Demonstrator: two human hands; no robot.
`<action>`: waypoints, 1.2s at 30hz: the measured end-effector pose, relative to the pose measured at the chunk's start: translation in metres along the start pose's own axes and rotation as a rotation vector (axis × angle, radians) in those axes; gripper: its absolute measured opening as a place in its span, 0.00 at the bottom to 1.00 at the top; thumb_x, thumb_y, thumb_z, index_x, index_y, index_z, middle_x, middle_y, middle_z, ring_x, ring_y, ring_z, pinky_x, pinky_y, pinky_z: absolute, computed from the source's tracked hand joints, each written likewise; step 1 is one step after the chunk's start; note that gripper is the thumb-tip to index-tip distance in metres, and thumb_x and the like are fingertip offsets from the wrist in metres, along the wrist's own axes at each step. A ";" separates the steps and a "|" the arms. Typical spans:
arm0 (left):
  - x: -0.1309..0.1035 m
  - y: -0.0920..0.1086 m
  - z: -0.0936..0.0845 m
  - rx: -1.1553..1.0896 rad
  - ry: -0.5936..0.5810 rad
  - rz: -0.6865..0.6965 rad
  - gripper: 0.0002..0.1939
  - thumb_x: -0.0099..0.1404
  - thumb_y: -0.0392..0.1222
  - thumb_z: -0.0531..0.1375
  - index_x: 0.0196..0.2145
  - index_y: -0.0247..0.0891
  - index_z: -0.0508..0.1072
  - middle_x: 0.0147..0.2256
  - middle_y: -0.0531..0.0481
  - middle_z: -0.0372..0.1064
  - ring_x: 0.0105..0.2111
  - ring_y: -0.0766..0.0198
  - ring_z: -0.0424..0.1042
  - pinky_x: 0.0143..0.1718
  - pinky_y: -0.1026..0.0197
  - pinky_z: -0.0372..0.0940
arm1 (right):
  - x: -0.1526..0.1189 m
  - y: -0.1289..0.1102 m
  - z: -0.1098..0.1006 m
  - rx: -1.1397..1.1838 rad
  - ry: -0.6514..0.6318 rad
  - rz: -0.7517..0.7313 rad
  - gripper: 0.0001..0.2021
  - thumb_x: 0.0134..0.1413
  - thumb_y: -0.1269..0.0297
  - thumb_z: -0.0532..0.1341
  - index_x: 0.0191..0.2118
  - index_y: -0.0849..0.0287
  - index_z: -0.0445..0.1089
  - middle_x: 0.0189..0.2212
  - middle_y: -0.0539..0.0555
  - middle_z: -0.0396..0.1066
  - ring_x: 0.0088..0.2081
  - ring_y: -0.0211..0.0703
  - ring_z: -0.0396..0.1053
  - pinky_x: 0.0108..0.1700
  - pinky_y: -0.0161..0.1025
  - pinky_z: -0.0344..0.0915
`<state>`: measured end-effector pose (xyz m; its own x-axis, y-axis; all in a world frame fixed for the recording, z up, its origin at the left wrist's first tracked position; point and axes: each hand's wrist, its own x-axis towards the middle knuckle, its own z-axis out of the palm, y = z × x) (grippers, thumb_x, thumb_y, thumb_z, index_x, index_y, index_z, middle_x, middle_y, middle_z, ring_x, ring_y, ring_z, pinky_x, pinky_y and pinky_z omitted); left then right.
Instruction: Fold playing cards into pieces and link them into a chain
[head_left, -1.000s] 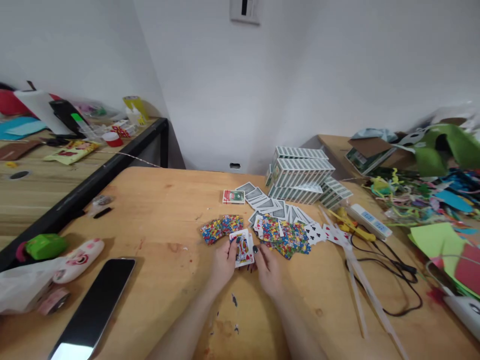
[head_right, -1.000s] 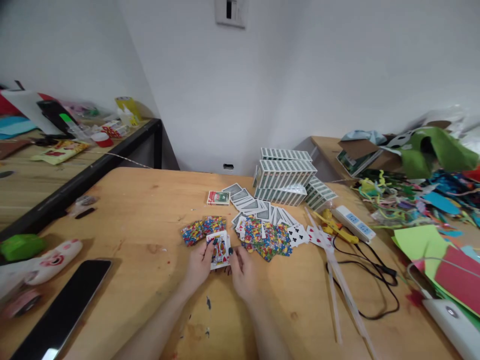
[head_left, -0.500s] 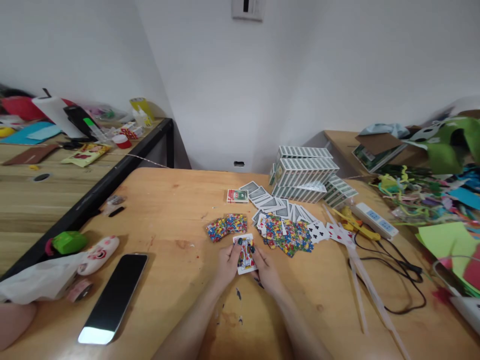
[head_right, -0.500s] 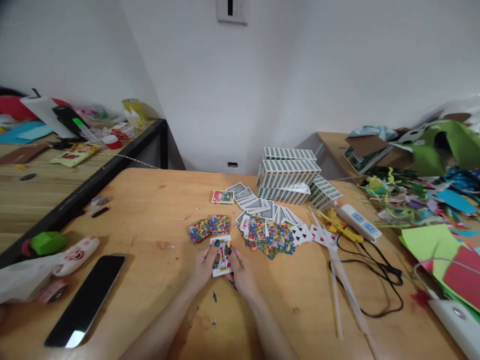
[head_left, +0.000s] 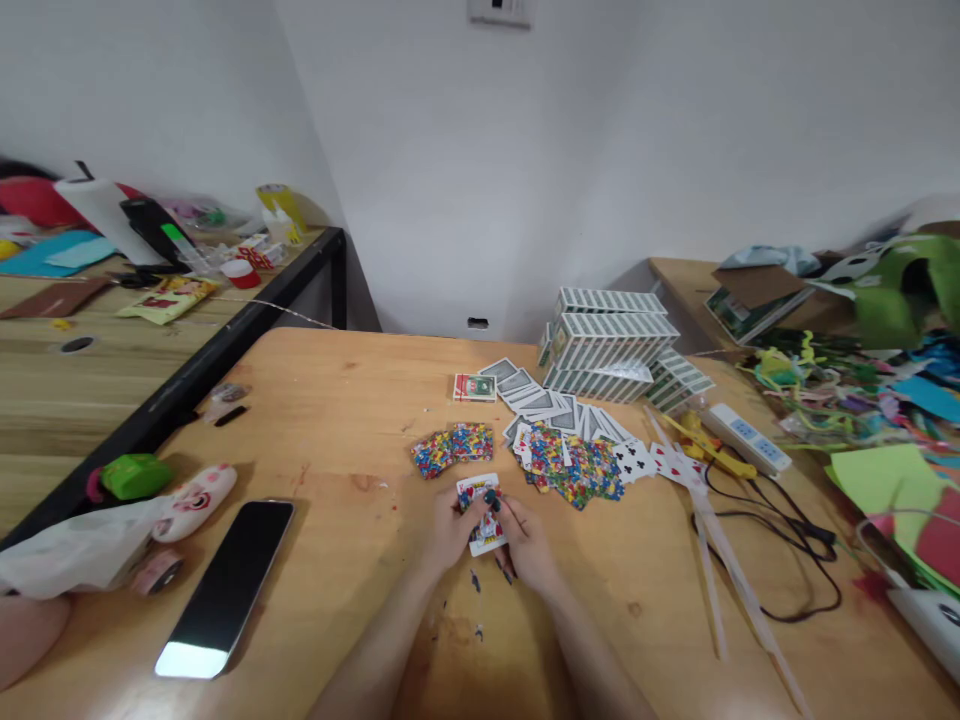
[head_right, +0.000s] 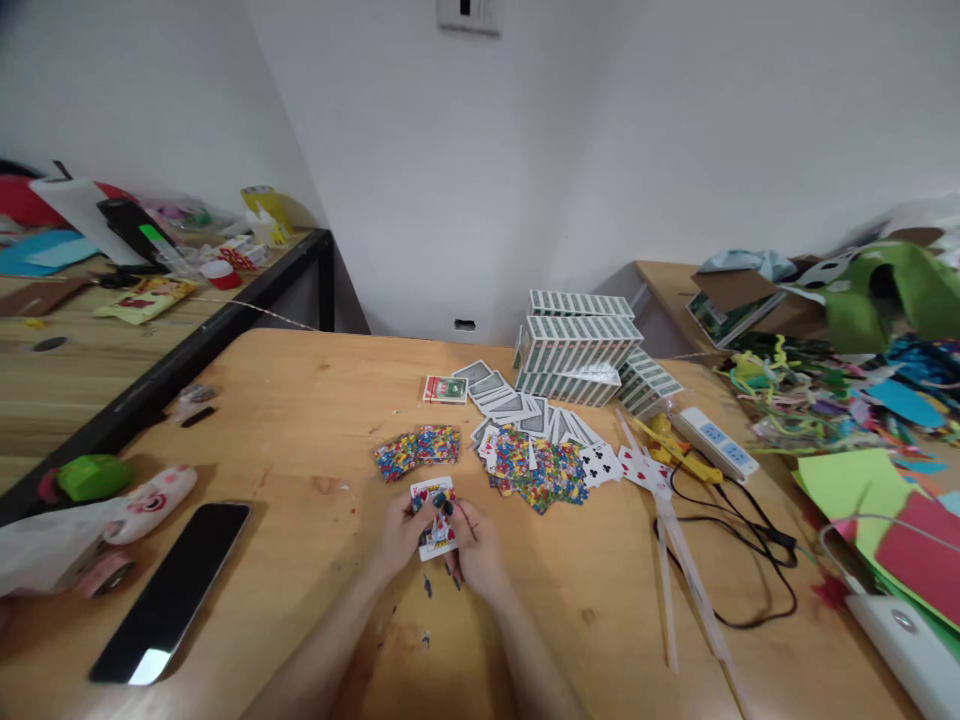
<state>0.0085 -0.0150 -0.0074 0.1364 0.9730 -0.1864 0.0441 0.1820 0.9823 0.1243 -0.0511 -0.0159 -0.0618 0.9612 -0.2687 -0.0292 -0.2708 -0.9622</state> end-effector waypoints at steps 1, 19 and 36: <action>0.000 0.001 0.000 -0.055 -0.051 -0.045 0.17 0.48 0.52 0.61 0.27 0.33 0.71 0.21 0.51 0.67 0.21 0.67 0.64 0.22 0.66 0.61 | 0.000 0.001 0.001 0.006 -0.017 0.013 0.20 0.52 0.43 0.47 0.28 0.57 0.57 0.06 0.39 0.53 0.06 0.30 0.48 0.08 0.28 0.44; 0.007 0.003 0.010 -0.249 -0.055 -0.240 0.18 0.45 0.51 0.64 0.22 0.31 0.70 0.15 0.53 0.65 0.11 0.72 0.59 0.11 0.69 0.53 | 0.001 0.003 0.003 -0.089 -0.084 -0.076 0.17 0.54 0.47 0.47 0.28 0.55 0.56 0.15 0.45 0.64 0.12 0.35 0.62 0.15 0.32 0.58; 0.009 -0.001 -0.012 0.139 -0.040 0.074 0.09 0.49 0.41 0.61 0.27 0.33 0.76 0.23 0.50 0.71 0.21 0.69 0.66 0.23 0.68 0.61 | 0.006 0.006 -0.023 -0.377 0.247 -0.344 0.12 0.54 0.60 0.53 0.34 0.58 0.72 0.29 0.55 0.74 0.32 0.44 0.70 0.33 0.38 0.67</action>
<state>-0.0018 -0.0051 -0.0098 0.1833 0.9761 -0.1167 0.1686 0.0857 0.9819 0.1471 -0.0461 -0.0244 0.1247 0.9867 0.1042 0.3550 0.0537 -0.9333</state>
